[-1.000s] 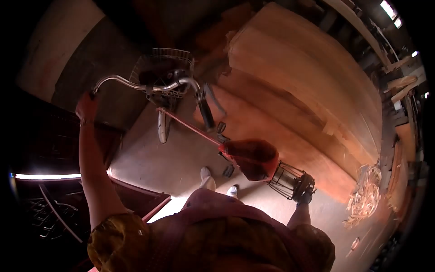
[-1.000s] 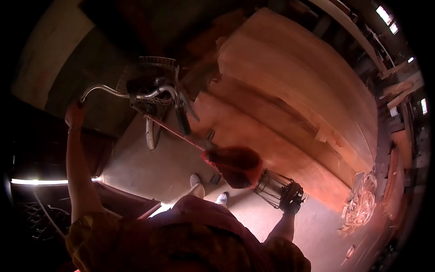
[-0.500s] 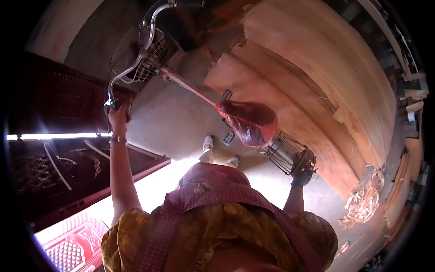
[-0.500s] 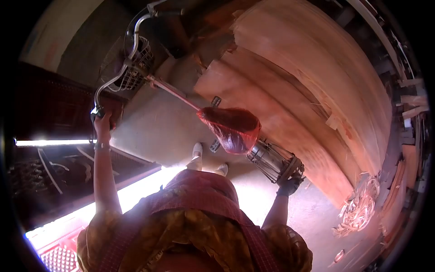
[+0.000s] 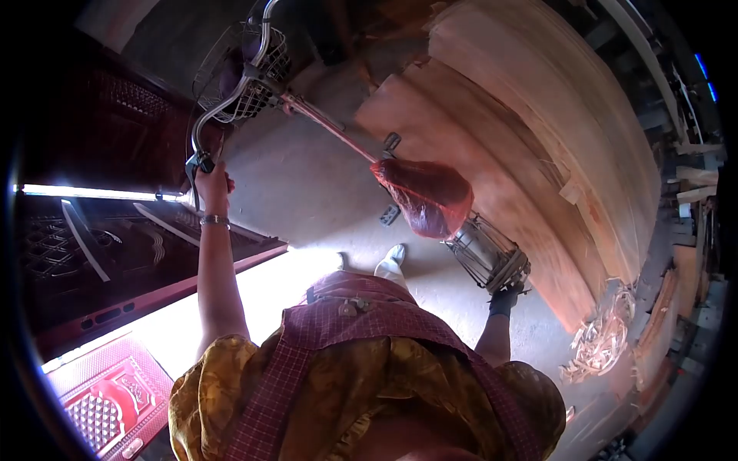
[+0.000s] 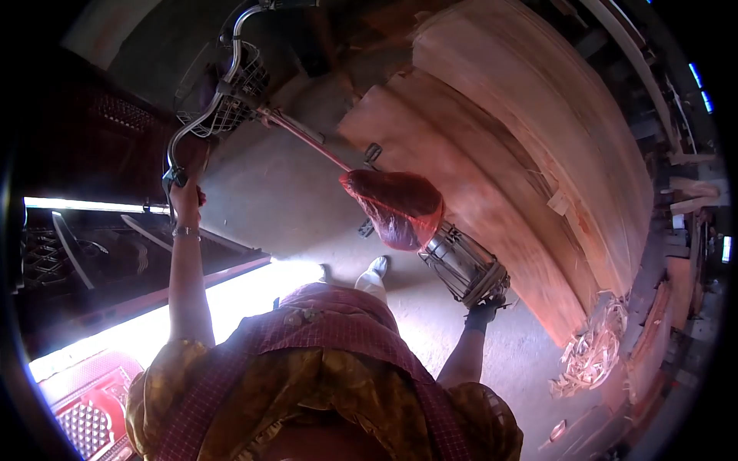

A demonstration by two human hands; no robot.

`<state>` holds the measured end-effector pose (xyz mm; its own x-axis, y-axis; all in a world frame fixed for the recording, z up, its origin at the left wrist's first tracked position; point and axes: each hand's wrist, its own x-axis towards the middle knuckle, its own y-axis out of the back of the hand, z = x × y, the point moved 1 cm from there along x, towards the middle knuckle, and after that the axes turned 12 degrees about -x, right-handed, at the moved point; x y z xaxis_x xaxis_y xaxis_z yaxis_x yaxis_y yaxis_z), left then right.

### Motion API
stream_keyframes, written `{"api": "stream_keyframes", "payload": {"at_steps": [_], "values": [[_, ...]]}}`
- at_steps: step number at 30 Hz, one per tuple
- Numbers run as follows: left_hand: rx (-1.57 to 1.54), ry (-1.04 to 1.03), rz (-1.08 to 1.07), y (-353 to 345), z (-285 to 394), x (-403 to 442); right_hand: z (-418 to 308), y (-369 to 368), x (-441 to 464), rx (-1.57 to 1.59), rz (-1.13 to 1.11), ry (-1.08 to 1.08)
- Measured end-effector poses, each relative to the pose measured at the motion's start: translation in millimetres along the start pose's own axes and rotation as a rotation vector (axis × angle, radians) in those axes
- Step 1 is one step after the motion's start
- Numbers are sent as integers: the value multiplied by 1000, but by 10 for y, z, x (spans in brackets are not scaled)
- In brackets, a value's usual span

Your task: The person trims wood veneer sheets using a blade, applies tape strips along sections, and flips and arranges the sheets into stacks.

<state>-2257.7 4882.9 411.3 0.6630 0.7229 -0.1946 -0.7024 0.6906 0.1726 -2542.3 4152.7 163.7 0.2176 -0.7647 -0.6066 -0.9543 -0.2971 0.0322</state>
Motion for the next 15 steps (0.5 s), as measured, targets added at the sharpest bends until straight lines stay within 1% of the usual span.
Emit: {"api": "stream_keyframes", "payload": {"at_steps": [1,3,4,7,8,9,12,13,15], "values": [[15,21,19,-9,-44,43,42,15,94,-12,-14,-40],[33,58,55,14,-44,-1,-32,31,-38,-47,-33,-79],[53,96,14,68,-126,72,-64,1,-105,-64,-45,-101],[-73,152,-14,-107,64,-179,-136,-6,-183,-131,-150,-143],[-160,187,-30,-166,62,-205,-121,12,-162,-139,-187,-151],[-189,207,-6,-224,7,-270,-103,100,-125,31,-194,-290],[-271,229,-1,-330,68,-428,-90,24,-293,13,-72,-296],[-299,230,-13,-381,82,-451,-110,1,-290,15,-165,-315],[-249,216,-32,-324,58,-473,-147,-22,-214,-23,-130,-317]]}}
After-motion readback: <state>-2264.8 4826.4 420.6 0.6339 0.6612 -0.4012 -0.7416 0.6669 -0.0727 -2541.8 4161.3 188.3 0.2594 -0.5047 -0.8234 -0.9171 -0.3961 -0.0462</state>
